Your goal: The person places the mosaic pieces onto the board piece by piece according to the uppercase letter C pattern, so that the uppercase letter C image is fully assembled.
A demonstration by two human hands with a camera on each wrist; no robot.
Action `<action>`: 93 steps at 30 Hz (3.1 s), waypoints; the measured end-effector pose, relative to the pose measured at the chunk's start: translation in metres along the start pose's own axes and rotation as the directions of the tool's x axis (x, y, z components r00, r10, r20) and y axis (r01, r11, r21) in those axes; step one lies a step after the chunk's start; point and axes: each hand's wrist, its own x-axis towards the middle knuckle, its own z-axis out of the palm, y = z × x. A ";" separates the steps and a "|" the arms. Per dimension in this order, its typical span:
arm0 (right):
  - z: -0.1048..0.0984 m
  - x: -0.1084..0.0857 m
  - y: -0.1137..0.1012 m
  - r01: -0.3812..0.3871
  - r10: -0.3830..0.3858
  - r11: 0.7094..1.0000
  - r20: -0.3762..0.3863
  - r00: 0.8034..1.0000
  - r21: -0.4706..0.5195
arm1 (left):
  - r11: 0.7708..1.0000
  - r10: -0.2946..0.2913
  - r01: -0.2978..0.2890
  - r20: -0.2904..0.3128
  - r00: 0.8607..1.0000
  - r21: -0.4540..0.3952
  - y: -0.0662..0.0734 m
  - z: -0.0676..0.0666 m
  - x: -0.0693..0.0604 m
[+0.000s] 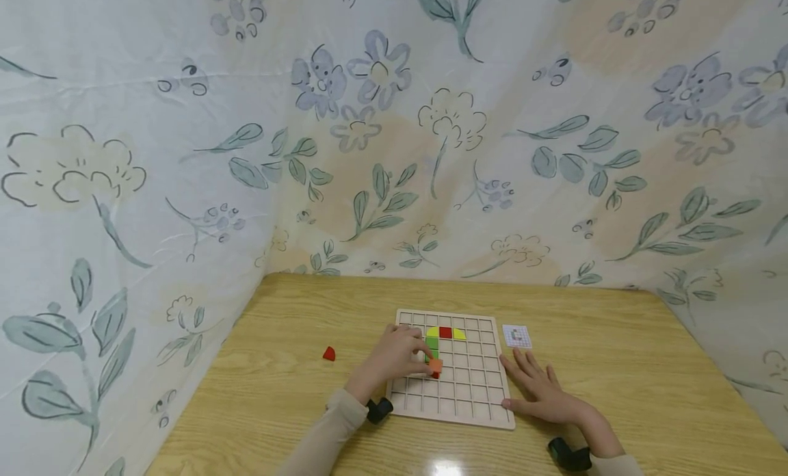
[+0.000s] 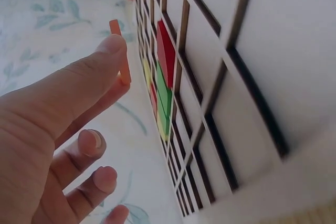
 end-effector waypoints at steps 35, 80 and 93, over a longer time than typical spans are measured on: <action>-0.002 0.001 0.001 -0.033 0.033 0.998 -0.007 0.999 -0.052 | 0.999 -0.052 0.053 0.081 0.995 -0.010 0.020 0.016 0.018; -0.004 0.003 0.002 -0.050 0.050 0.996 -0.001 0.999 -0.070 | 0.935 -0.191 0.172 -0.029 0.981 -0.310 -0.020 -0.006 -0.033; -0.002 0.005 0.007 -0.053 0.053 0.996 0.002 0.999 -0.076 | 0.940 -0.260 0.235 -0.074 0.963 -0.246 -0.052 -0.017 -0.061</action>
